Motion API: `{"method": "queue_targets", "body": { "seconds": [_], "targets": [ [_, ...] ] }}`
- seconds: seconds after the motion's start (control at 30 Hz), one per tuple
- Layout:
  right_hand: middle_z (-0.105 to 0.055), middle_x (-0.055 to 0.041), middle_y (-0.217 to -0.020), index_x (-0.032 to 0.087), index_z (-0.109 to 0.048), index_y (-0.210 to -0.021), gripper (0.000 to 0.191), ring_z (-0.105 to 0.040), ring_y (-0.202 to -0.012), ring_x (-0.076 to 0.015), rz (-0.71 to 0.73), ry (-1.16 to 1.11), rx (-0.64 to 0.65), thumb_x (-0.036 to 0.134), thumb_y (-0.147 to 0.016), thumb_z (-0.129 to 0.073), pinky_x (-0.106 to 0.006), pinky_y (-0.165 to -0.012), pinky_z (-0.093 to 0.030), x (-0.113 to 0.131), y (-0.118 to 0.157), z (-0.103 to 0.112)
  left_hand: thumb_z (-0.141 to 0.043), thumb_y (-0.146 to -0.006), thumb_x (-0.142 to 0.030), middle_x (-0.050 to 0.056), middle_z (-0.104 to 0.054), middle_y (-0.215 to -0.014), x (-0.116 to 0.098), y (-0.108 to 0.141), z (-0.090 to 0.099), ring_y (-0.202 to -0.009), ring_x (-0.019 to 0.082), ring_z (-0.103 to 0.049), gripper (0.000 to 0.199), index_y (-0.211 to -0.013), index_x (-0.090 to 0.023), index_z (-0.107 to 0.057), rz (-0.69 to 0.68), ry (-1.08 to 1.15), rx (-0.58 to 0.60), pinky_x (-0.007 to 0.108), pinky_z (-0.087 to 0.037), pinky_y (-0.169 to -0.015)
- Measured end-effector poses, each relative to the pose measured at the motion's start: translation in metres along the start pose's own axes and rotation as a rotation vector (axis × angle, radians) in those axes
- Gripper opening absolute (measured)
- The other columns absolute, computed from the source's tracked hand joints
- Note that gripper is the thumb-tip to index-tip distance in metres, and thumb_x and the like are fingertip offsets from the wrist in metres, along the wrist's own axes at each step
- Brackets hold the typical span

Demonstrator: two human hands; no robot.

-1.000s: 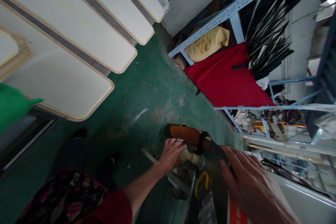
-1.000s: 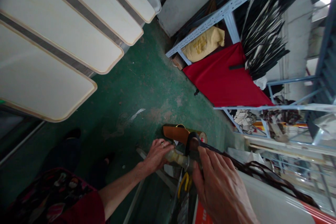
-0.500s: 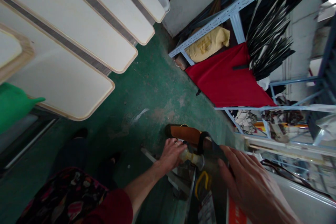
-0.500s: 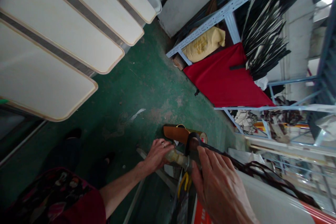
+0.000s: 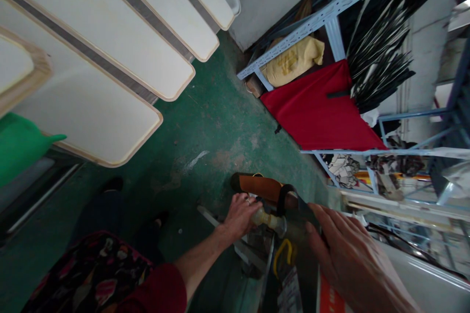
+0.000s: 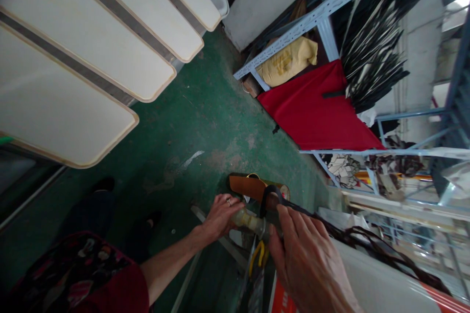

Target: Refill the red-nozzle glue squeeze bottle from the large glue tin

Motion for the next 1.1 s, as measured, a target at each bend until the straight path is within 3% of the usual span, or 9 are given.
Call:
{"method": "queue_targets", "body": {
  "seconds": [0.47,0.8,1.1],
  "targets": [
    [-0.065,-0.0092,-0.093,0.011,-0.05,-0.11,0.03,-0.062,-0.078,-0.0187,-0.015,-0.009,0.025,0.029,-0.09,-0.038,-0.031,-0.067,-0.05,-0.0003,-0.0001,-0.001,-0.064,-0.073,-0.039,0.003,-0.053,-0.119,0.0002,0.0,0.0002,-0.111,0.025,-0.035,0.051,-0.121,-0.029,-0.049,0.011,0.042,0.028,0.039,-0.023,-0.093],
    [-0.065,-0.0089,-0.091,0.009,-0.05,-0.111,0.032,-0.061,-0.078,-0.0184,-0.007,-0.006,0.022,0.03,-0.09,-0.037,-0.031,-0.068,-0.049,0.0026,-0.003,-0.0018,-0.069,-0.07,-0.035,0.001,-0.054,-0.115,-0.002,0.0026,0.0081,-0.107,0.024,-0.038,0.05,-0.116,-0.028,-0.049,0.003,0.042,-0.014,0.036,-0.026,-0.091],
    [-0.065,-0.0082,-0.089,0.011,-0.052,-0.107,0.029,-0.061,-0.077,-0.0179,0.012,0.007,0.015,0.028,-0.09,-0.036,-0.03,-0.068,-0.048,0.0038,-0.0026,-0.0025,-0.068,-0.071,-0.036,0.001,-0.054,-0.115,0.0013,0.002,0.0012,-0.108,0.024,-0.037,0.049,-0.116,-0.028,-0.05,0.01,0.053,-0.023,0.037,-0.024,-0.092]
  ]
}}
Point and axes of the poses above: each hand's wrist, its own y-axis away from the middle knuckle, its own z-axis out of the back of the hand, x = y × z, the point moved 6 cm from there along -y, towards the middle knuckle
